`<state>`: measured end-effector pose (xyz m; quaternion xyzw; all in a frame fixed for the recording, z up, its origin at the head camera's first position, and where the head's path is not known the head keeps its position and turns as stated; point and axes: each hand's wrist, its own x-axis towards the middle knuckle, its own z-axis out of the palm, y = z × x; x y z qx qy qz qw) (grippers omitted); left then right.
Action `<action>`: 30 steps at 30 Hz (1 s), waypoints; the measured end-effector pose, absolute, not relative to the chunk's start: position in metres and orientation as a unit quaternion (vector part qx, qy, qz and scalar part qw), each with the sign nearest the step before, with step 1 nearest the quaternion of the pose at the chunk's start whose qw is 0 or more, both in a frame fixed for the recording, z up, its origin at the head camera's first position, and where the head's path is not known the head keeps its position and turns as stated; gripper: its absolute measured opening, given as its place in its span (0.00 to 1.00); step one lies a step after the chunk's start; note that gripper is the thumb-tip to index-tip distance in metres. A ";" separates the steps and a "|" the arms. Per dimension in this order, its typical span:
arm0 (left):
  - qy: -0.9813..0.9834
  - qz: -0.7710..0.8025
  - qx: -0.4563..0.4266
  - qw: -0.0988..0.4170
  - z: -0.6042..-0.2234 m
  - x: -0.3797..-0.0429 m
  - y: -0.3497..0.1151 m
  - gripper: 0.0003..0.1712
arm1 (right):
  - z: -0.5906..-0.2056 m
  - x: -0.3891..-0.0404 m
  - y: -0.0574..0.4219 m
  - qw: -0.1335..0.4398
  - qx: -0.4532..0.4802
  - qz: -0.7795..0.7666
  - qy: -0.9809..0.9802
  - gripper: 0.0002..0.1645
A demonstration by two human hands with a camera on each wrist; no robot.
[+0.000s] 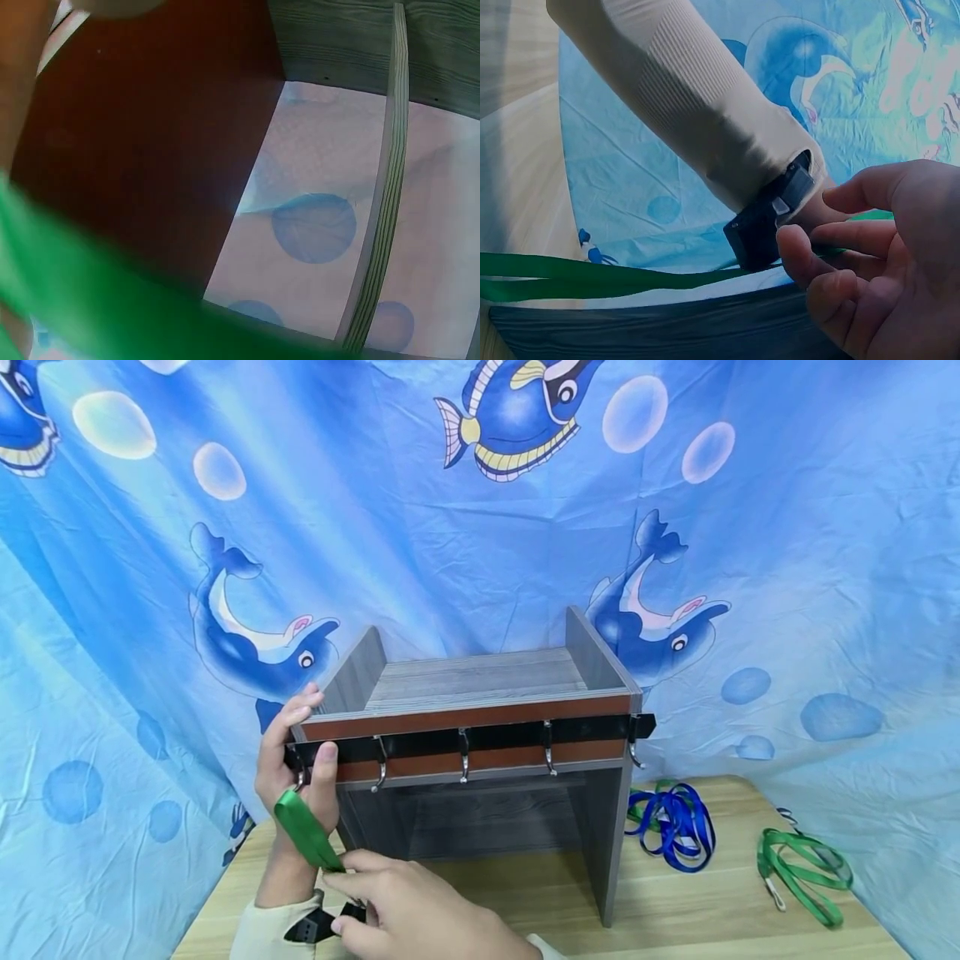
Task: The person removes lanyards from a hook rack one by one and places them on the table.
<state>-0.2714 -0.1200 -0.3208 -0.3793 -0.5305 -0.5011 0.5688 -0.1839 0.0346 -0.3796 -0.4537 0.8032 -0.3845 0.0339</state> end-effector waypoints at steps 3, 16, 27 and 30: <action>-0.532 -0.498 -0.379 0.570 -0.320 -0.271 -0.120 0.24 | -0.378 -0.184 0.039 0.036 -0.433 -0.411 0.801 0.26; -0.531 -0.504 -0.389 0.560 -0.316 -0.265 -0.119 0.24 | -0.372 -0.176 0.049 0.006 -0.362 -0.586 0.725 0.21; -0.544 -0.477 -0.384 0.573 -0.320 -0.272 -0.124 0.24 | -0.359 -0.158 0.056 -0.075 -0.401 -0.579 0.705 0.20; -0.546 -0.475 -0.384 0.573 -0.322 -0.274 -0.124 0.24 | -0.357 -0.155 0.058 -0.118 -0.428 -0.558 0.701 0.21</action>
